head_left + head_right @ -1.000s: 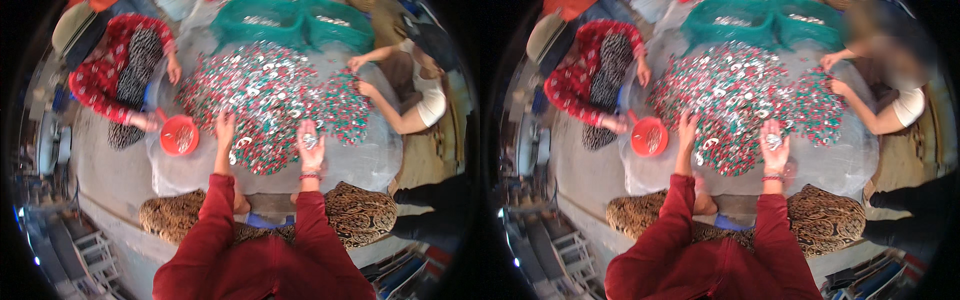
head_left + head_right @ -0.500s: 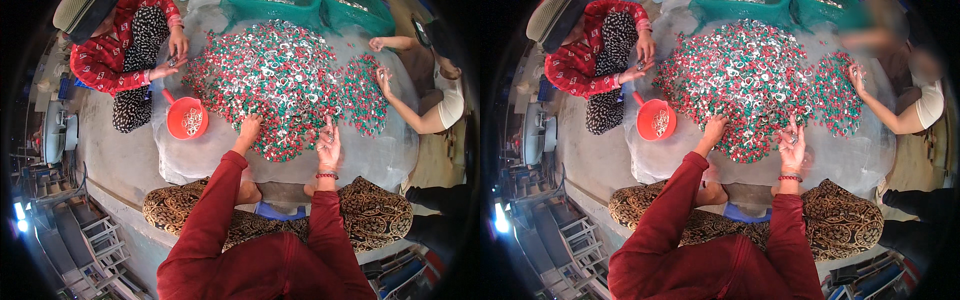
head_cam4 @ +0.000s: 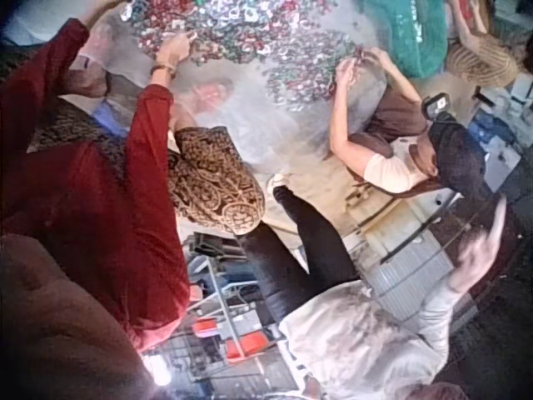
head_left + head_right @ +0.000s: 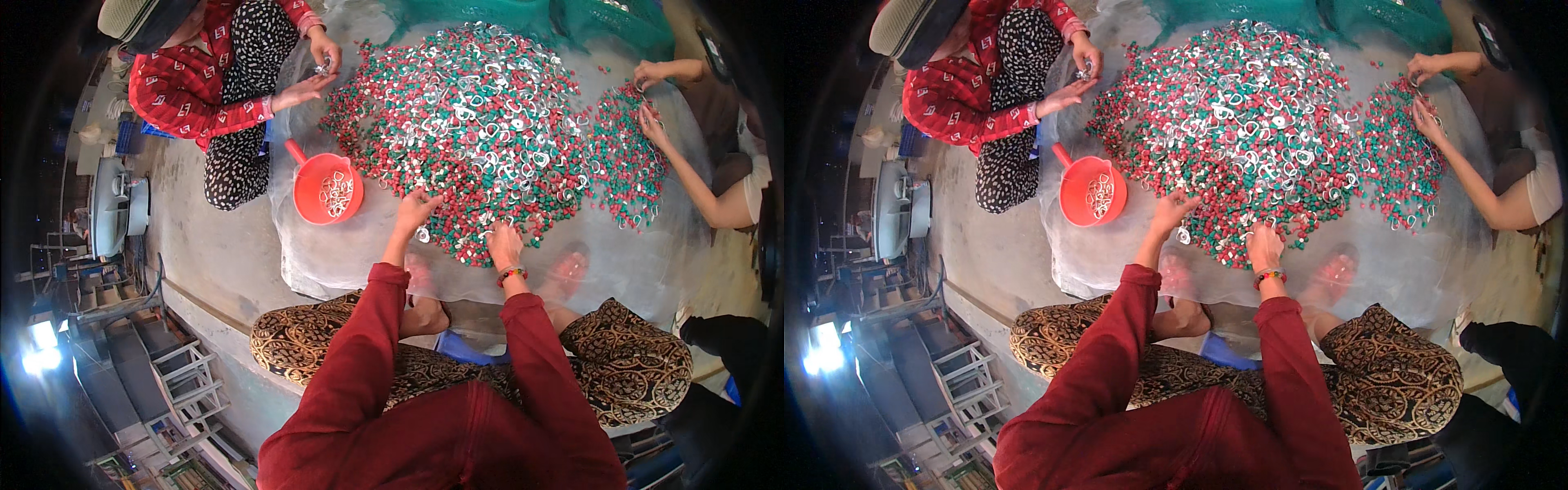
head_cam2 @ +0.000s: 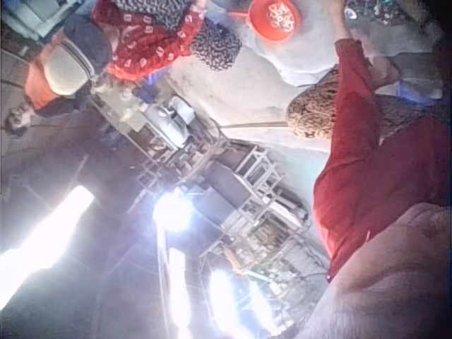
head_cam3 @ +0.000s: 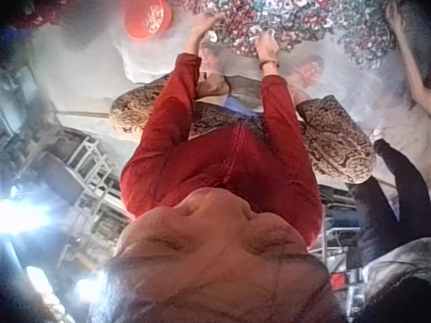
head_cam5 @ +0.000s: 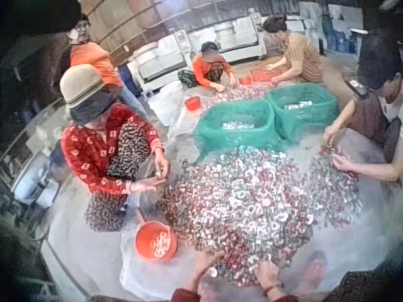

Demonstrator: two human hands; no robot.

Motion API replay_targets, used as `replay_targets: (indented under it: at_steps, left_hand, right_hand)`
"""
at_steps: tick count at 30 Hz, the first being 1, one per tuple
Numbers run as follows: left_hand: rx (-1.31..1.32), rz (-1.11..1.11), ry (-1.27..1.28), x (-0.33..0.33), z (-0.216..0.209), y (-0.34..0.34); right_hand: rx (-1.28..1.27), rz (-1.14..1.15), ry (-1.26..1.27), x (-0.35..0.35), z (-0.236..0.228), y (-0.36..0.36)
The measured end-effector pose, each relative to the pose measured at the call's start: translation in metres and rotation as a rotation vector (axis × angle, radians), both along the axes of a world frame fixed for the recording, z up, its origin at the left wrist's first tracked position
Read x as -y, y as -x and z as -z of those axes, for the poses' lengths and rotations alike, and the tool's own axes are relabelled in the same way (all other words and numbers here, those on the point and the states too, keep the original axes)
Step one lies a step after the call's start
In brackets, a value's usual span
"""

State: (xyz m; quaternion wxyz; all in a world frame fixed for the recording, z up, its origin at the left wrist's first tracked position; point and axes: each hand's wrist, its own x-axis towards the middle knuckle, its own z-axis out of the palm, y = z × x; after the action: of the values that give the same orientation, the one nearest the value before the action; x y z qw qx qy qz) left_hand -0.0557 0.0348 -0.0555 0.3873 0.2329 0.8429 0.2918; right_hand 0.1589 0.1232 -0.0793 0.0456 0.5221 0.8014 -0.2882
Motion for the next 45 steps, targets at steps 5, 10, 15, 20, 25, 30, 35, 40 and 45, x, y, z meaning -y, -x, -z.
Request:
replay_targets:
  at_steps: [5,10,15,20,25,30,35,40,45]
  left_hand:
    - [-0.59,0.183,0.06,-0.001,0.026,-0.032]
    - [-0.228,0.172,-0.028,-0.011,0.012,-0.03]
    - [0.801,-0.191,-0.51,-0.017,-0.011,-0.033]
    - [0.929,0.063,-0.482,-0.04,-0.024,-0.049]
    - [-0.56,0.651,0.027,-0.052,0.021,-0.094]
    - [-0.652,0.654,0.174,-0.058,0.029,-0.098]
    - [-0.732,0.581,0.117,-0.046,0.03,-0.072]
    - [-0.367,0.181,-0.018,-0.036,0.029,-0.041]
    - [0.491,-0.073,-0.327,-0.038,-0.012,-0.031]
  right_hand:
    - [-0.327,0.256,0.106,-0.007,0.004,-0.017]
    - [-1.068,0.805,1.047,-0.033,-0.011,-0.062]
    - [-1.563,0.665,1.342,-0.044,-0.036,-0.066]
    - [-1.732,0.65,1.364,-0.049,-0.045,-0.073]
    - [-1.943,0.916,1.312,-0.048,-0.056,-0.091]
    - [-2.056,0.535,1.602,-0.061,-0.025,-0.116]
    - [-1.831,1.054,1.289,-0.039,-0.058,-0.082]
    - [-2.143,0.803,1.541,-0.025,-0.046,-0.062]
    - [-1.935,0.618,1.486,-0.028,-0.032,-0.069]
